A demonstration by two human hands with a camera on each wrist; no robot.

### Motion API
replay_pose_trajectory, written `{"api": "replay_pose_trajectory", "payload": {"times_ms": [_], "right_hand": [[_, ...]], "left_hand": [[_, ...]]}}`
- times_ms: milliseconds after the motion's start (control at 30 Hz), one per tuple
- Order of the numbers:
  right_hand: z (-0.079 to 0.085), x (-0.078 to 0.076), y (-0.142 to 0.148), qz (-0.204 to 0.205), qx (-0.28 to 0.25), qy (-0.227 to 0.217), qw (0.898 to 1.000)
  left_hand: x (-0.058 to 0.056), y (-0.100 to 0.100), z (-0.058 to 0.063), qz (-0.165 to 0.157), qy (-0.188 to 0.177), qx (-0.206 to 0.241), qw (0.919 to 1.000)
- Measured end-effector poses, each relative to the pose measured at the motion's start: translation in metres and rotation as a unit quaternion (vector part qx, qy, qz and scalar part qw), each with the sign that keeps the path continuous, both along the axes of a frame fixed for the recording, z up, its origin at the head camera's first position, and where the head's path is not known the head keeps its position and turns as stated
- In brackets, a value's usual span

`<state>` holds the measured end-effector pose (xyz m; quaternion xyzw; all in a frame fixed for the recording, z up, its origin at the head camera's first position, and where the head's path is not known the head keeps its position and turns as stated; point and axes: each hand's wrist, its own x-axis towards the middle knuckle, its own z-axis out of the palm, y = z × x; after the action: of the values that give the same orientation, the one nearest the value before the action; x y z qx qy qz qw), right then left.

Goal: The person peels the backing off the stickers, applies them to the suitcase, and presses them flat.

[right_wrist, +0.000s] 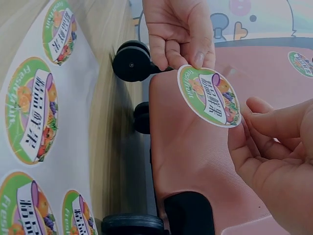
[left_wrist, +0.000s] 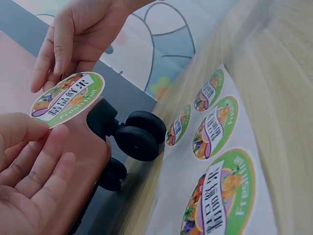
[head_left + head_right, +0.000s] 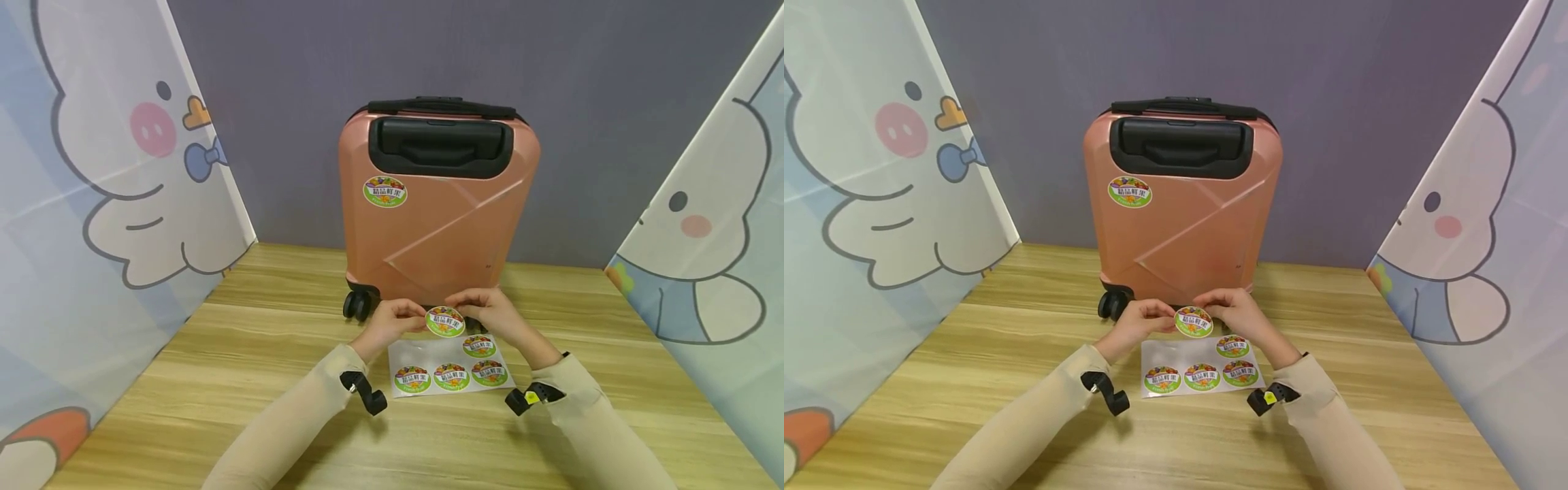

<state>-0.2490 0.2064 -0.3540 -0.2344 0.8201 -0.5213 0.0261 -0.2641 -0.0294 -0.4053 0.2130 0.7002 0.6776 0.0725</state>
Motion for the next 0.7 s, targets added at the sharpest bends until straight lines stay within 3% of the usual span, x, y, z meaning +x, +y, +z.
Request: {"api": "replay_pose_trajectory", "payload": {"times_ms": [333,700], "right_hand": [[0.011,0.001,0.000,-0.008,-0.012,0.009,1.000],[0.032,0.003,-0.003,0.008,-0.033,0.055,0.998]], "left_hand": [[0.001,0.000,0.009,0.012,-0.004,0.015,0.9998],[-0.004,-0.001,0.021,0.015,-0.005,0.075,0.9971]]}}
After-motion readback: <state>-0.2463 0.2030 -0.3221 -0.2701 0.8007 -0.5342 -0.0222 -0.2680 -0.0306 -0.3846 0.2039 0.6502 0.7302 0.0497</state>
